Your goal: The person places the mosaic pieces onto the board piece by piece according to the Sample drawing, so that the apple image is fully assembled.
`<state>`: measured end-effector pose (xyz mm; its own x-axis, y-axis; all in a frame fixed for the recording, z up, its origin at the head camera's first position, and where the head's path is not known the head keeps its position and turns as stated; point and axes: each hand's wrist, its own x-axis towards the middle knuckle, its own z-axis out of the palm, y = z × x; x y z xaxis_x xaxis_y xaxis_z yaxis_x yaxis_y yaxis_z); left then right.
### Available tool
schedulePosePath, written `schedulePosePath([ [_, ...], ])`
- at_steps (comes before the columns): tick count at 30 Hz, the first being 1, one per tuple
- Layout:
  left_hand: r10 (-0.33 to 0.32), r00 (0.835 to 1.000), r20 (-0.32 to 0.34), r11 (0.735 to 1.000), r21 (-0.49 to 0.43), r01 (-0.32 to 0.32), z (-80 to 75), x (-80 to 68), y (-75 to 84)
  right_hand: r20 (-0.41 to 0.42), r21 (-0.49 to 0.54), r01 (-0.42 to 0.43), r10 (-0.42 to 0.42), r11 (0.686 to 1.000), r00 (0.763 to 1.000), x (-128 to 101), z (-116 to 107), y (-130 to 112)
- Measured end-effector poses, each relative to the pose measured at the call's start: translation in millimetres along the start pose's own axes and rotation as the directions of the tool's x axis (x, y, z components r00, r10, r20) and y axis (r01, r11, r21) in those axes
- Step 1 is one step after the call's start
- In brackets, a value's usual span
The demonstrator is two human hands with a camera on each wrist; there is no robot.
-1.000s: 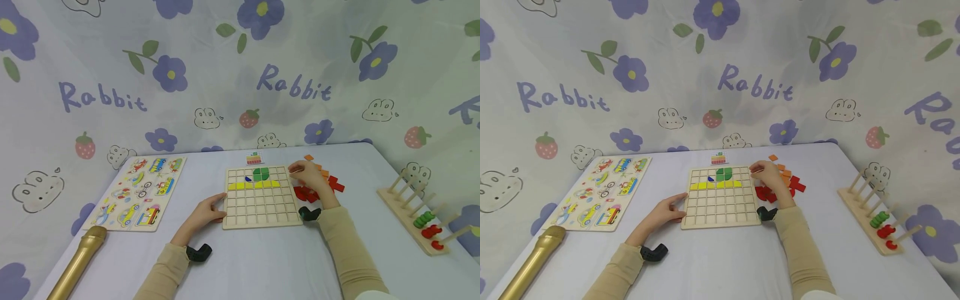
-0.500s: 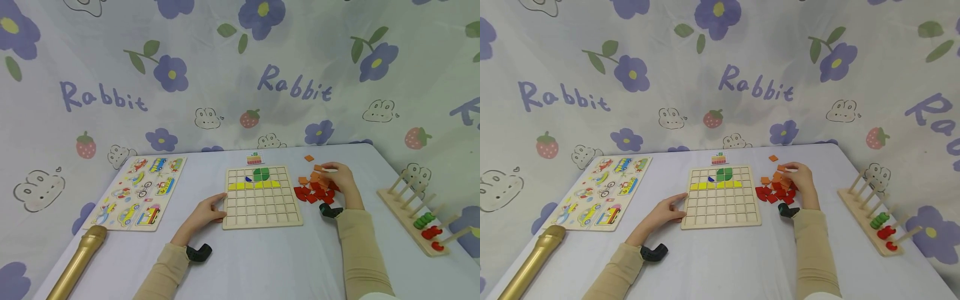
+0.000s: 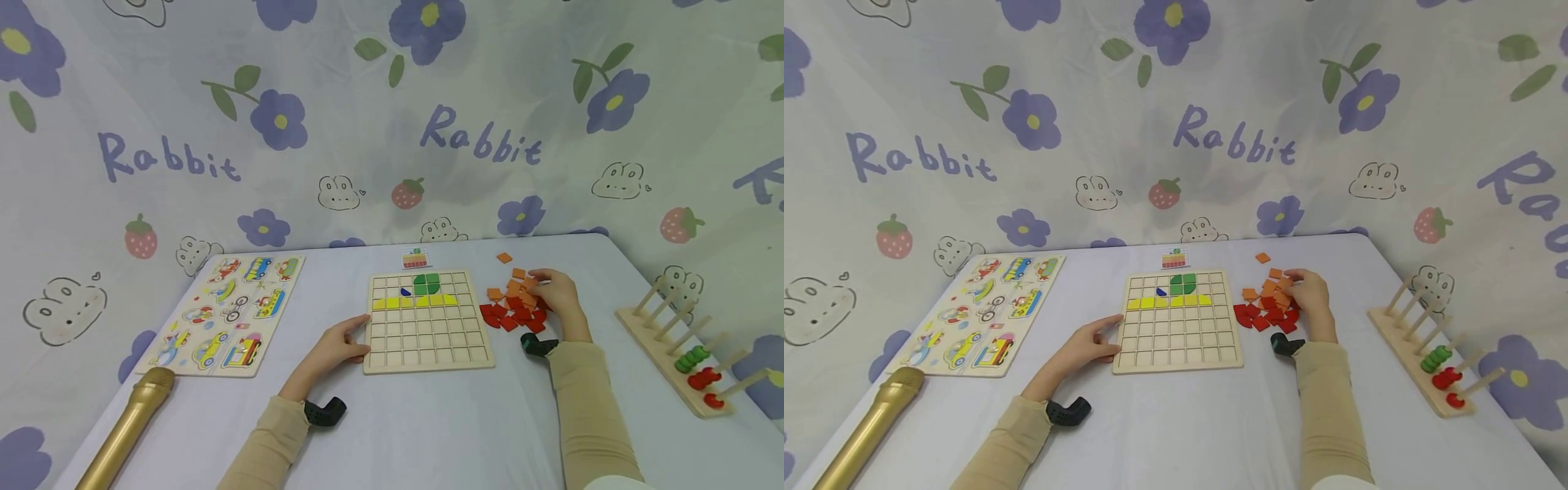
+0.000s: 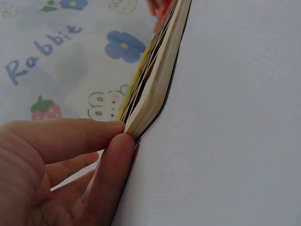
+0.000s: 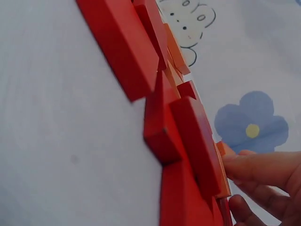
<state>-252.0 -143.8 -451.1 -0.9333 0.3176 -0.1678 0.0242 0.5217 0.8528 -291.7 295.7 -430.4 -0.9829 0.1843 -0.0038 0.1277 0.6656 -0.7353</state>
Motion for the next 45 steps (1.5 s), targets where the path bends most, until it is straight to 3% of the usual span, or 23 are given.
schedulePosePath([
  [4, 0.005, 1.0, 0.004, 1.0, 0.009, -0.005, 0.1, -0.2, 0.9, -0.038, 0.113, -0.006, 0.01, 0.994, 0.999, 2, 1, -3],
  [6, 0.004, 1.0, 0.007, 1.0, 0.012, -0.004, 0.2, -0.7, 1.3, 0.005, 0.183, 0.004, -0.005, 0.983, 1.0, 2, 3, -7],
  [8, 0.006, 1.0, 0.008, 1.0, 0.009, -0.006, 0.5, -1.2, 1.4, 0.099, 0.257, 0.025, -0.052, 0.966, 0.994, 2, 7, -15],
  [10, 0.005, 1.0, 0.006, 1.0, 0.0, -0.005, 0.6, -1.4, 1.3, 0.207, 0.289, 0.059, -0.122, 0.956, 0.971, 1, 13, -24],
  [13, 0.019, 1.0, 0.001, 1.0, -0.01, -0.019, 0.8, -1.6, 1.0, 0.33, 0.27, 0.136, -0.225, 0.953, 0.917, -1, 24, -41],
  [17, 0.023, 1.0, -0.002, 1.0, -0.008, -0.023, 0.6, -1.6, 0.8, 0.434, 0.192, 0.244, -0.305, 0.951, 0.848, -5, 43, -59],
  [20, 0.012, 1.0, 0.002, 1.0, -0.01, -0.012, 0.7, -1.5, 1.1, 0.47, 0.157, 0.304, -0.342, 0.94, 0.814, -8, 55, -65],
  [23, 0.011, 1.0, 0.004, 1.0, -0.01, -0.011, 0.6, -0.9, 0.9, 0.473, 0.122, 0.334, -0.35, 0.935, 0.808, -10, 63, -68],
  [30, 0.017, 1.0, 0.007, 1.0, -0.017, -0.017, -0.2, -0.5, 0.0, 0.439, 0.03, 0.388, -0.361, 0.921, 0.823, -11, 75, -71],
  [34, 0.024, 1.0, 0.01, 1.0, -0.013, -0.024, 0.1, -1.2, 1.0, 0.422, 0.025, 0.416, -0.386, 0.909, 0.82, -10, 78, -71],
  [37, 0.026, 1.0, 0.017, 1.0, -0.003, -0.026, -1.2, -9.4, 14.9, 0.424, 0.03, 0.43, -0.401, 0.902, 0.812, -10, 78, -71],
  [40, 0.024, 1.0, 0.02, 1.0, -0.001, -0.024, -1.6, -9.2, 15.1, 0.434, 0.034, 0.429, -0.4, 0.903, 0.807, -11, 78, -73],
  [45, 0.021, 1.0, 0.021, 1.0, -0.013, -0.021, -0.7, -1.2, 1.0, 0.457, 0.064, 0.414, -0.396, 0.908, 0.797, -12, 78, -74],
])
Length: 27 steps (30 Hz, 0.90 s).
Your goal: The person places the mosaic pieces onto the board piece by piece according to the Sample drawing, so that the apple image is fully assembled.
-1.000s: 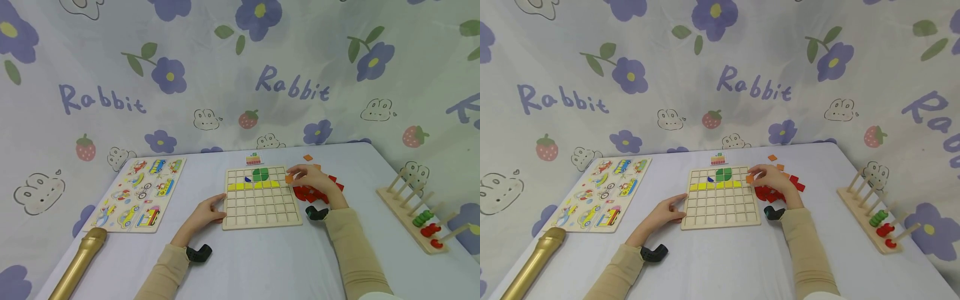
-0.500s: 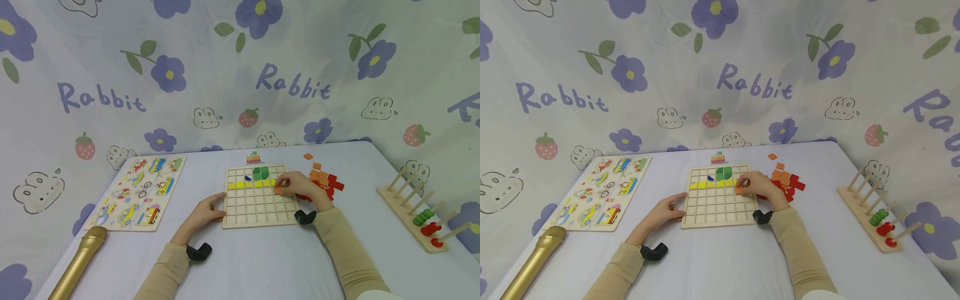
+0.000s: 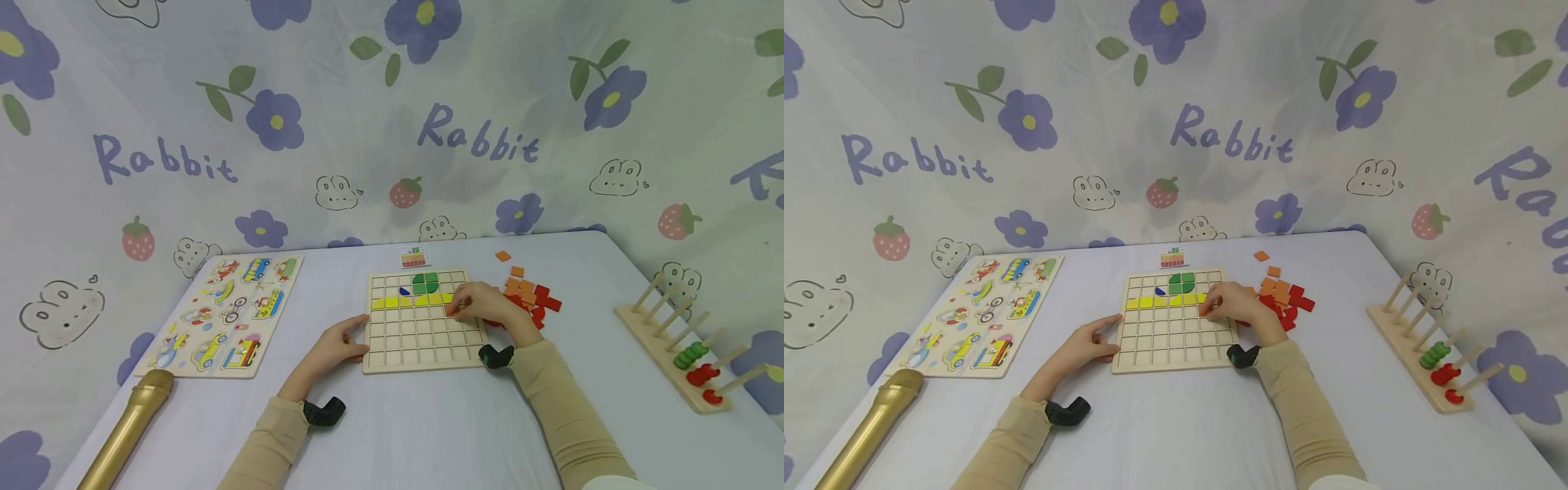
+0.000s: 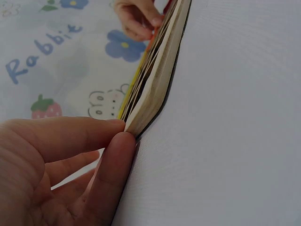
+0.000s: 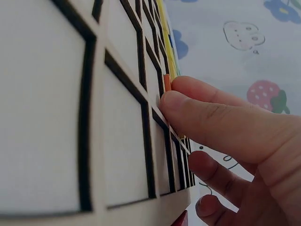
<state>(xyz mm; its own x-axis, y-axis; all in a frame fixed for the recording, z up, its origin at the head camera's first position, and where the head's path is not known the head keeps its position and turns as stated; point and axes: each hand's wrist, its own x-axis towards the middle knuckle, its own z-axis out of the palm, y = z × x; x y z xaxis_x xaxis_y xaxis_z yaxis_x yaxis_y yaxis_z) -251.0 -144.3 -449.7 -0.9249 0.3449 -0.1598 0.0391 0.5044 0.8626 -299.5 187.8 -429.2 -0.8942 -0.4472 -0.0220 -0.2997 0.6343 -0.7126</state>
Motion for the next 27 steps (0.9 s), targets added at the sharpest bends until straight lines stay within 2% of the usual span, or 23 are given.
schedulePosePath([
  [3, 0.005, 1.0, 0.001, 1.0, 0.0, -0.005, 0.1, 0.5, -0.3, 0.0, 0.02, -0.008, 0.008, 1.0, 1.0, 0, -3, 2],
  [6, 0.01, 1.0, -0.002, 1.0, 0.001, -0.01, 0.2, 0.5, 0.1, -0.038, 0.059, -0.037, 0.039, 0.998, 0.999, -5, -14, 9],
  [8, 0.008, 1.0, -0.004, 1.0, 0.003, -0.008, 0.1, 0.0, 0.7, -0.078, 0.103, -0.084, 0.093, 0.991, 0.993, -13, -25, 16],
  [13, -0.008, 1.0, 0.003, 1.0, 0.007, 0.008, -0.3, -1.5, 2.2, -0.179, 0.19, -0.186, 0.221, 0.964, 0.959, -38, -52, 42],
  [17, -0.005, 1.0, 0.003, 1.0, -0.002, 0.005, -0.2, -1.2, 2.0, -0.235, 0.173, -0.241, 0.278, 0.955, 0.931, -58, -66, 63],
  [21, -0.002, 1.0, 0.001, 1.0, -0.007, 0.002, -0.1, -0.2, 0.9, -0.233, 0.176, -0.269, 0.305, 0.947, 0.923, -70, -73, 77],
  [27, -0.014, 1.0, 0.0, 1.0, -0.003, 0.014, -0.1, 0.0, 0.8, -0.191, 0.128, -0.308, 0.328, 0.943, 0.925, -73, -73, 84],
])
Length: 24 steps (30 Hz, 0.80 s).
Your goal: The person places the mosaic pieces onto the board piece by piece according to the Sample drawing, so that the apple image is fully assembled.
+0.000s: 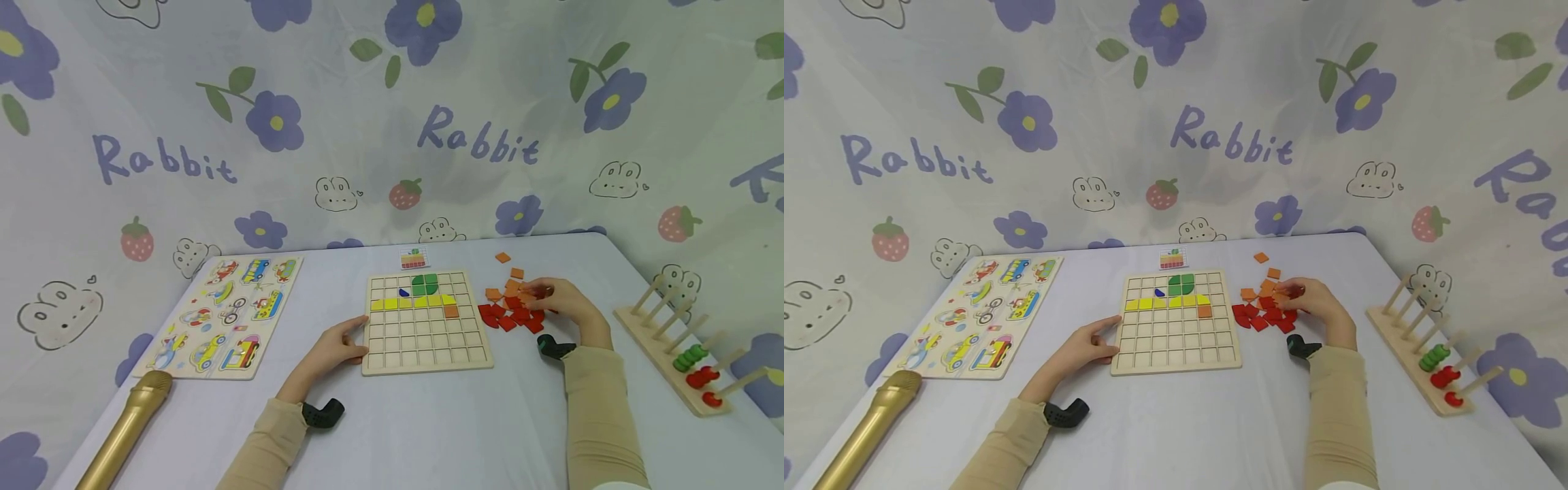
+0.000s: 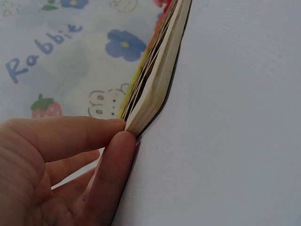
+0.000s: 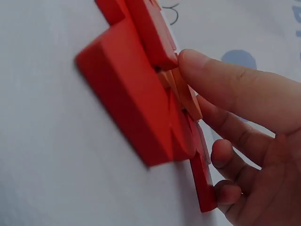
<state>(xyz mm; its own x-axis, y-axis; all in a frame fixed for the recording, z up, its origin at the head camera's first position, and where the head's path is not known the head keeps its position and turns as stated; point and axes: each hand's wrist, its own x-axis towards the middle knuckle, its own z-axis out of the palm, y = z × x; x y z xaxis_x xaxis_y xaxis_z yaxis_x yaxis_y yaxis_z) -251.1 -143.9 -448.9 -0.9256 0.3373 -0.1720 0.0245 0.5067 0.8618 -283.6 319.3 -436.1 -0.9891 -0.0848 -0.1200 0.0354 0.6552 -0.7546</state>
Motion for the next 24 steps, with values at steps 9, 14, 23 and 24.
schedulePosePath([
  [9, 0.004, 1.0, -0.005, 1.0, 0.002, -0.004, 0.3, 1.3, -1.7, 0.023, -0.005, -0.004, 0.004, 1.0, 1.0, 1, 1, -3],
  [14, -0.008, 1.0, -0.008, 1.0, 0.003, 0.008, -0.2, 0.6, -1.0, -0.001, 0.0, -0.005, 0.005, 1.0, 1.0, 3, 3, -4],
  [23, 0.01, 1.0, 0.001, 1.0, 0.004, -0.01, 0.1, 0.6, -1.7, 0.005, 0.127, 0.052, -0.053, 0.991, 0.999, 9, 15, -38],
  [24, 0.012, 1.0, 0.001, 1.0, 0.002, -0.012, 0.0, 0.2, -1.1, 0.034, 0.16, 0.068, -0.074, 0.985, 0.997, 11, 20, -45],
])
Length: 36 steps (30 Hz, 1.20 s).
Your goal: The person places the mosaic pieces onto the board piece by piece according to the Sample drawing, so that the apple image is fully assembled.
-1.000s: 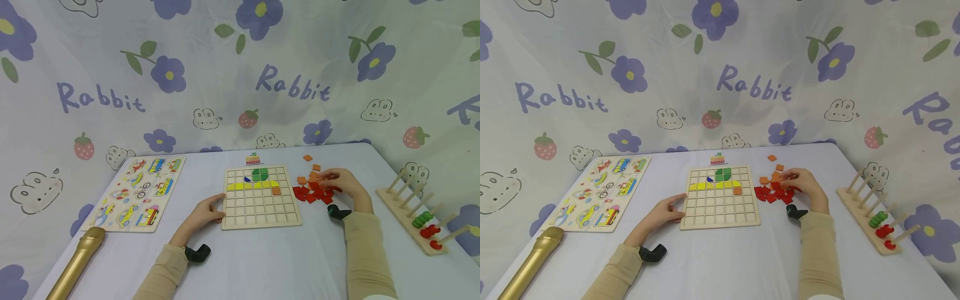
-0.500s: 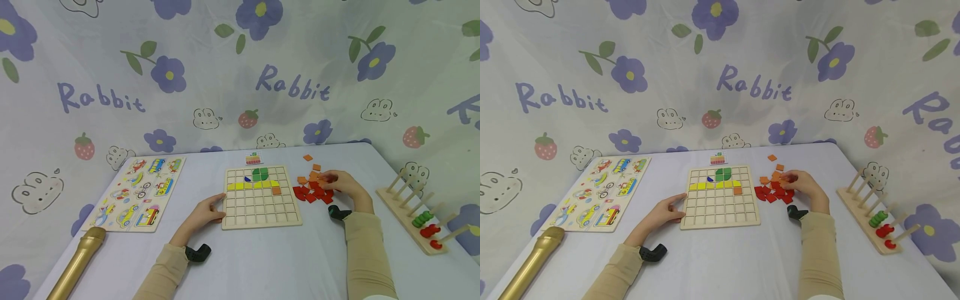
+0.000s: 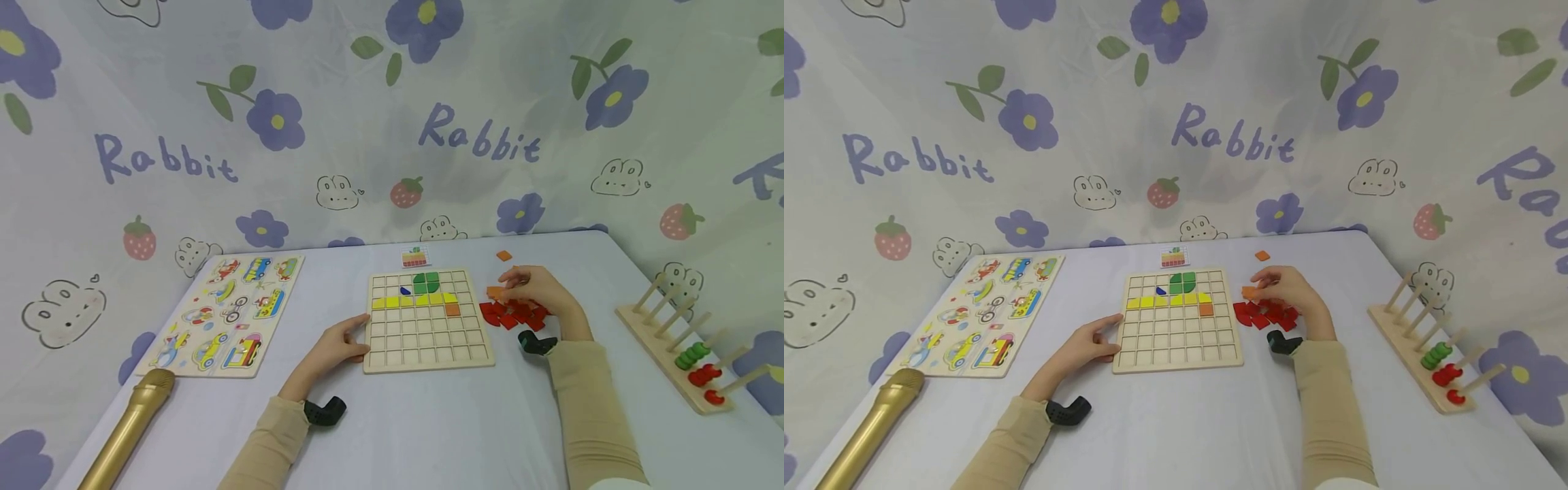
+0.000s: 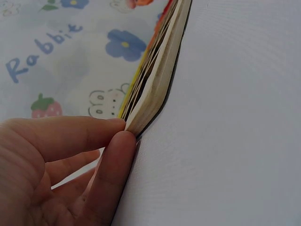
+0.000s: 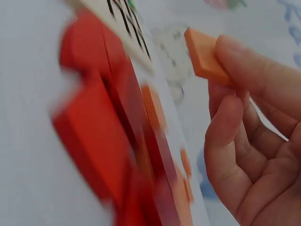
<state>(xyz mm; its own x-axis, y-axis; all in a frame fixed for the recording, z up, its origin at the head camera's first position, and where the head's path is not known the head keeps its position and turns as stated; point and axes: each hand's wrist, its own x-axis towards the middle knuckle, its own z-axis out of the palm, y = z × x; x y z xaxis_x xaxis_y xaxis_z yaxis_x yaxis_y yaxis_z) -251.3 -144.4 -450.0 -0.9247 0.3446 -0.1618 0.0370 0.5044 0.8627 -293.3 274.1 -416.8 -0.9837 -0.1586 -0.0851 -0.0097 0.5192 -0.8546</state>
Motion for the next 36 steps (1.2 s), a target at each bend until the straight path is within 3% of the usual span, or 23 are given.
schedulePosePath([
  [2, 0.002, 1.0, -0.001, 1.0, -0.005, -0.002, 0.2, -1.1, 1.6, 0.073, 0.033, 0.022, -0.025, 0.999, 0.997, 6, 12, -9],
  [6, 0.004, 1.0, 0.01, 1.0, 0.0, -0.004, -1.7, -11.9, 21.3, 0.218, 0.068, 0.063, -0.076, 0.996, 0.973, 14, 38, -25],
  [9, 0.002, 1.0, 0.021, 1.0, 0.011, -0.003, -4.1, -20.5, 37.6, 0.279, 0.052, 0.095, -0.106, 0.994, 0.954, 16, 54, -32],
  [11, 0.004, 1.0, 0.022, 1.0, 0.014, -0.004, -4.7, -22.2, 40.3, 0.293, 0.026, 0.111, -0.114, 0.993, 0.949, 17, 61, -34],
  [19, 0.009, 1.0, 0.023, 1.0, 0.012, -0.009, -4.6, -21.4, 38.4, 0.27, -0.101, 0.179, -0.146, 0.979, 0.952, 16, 74, -39],
  [28, 0.001, 1.0, 0.022, 1.0, 0.012, -0.001, -5.0, -22.2, 38.6, 0.27, -0.166, 0.198, -0.149, 0.966, 0.951, 18, 79, -38],
  [32, 0.005, 1.0, 0.022, 1.0, 0.014, -0.005, -4.2, -18.8, 33.8, 0.233, -0.153, 0.203, -0.164, 0.967, 0.959, 18, 71, -35],
  [36, 0.008, 1.0, 0.012, 1.0, 0.011, -0.008, -1.8, -9.5, 16.7, 0.155, -0.112, 0.164, -0.146, 0.98, 0.977, 16, 49, -26],
])
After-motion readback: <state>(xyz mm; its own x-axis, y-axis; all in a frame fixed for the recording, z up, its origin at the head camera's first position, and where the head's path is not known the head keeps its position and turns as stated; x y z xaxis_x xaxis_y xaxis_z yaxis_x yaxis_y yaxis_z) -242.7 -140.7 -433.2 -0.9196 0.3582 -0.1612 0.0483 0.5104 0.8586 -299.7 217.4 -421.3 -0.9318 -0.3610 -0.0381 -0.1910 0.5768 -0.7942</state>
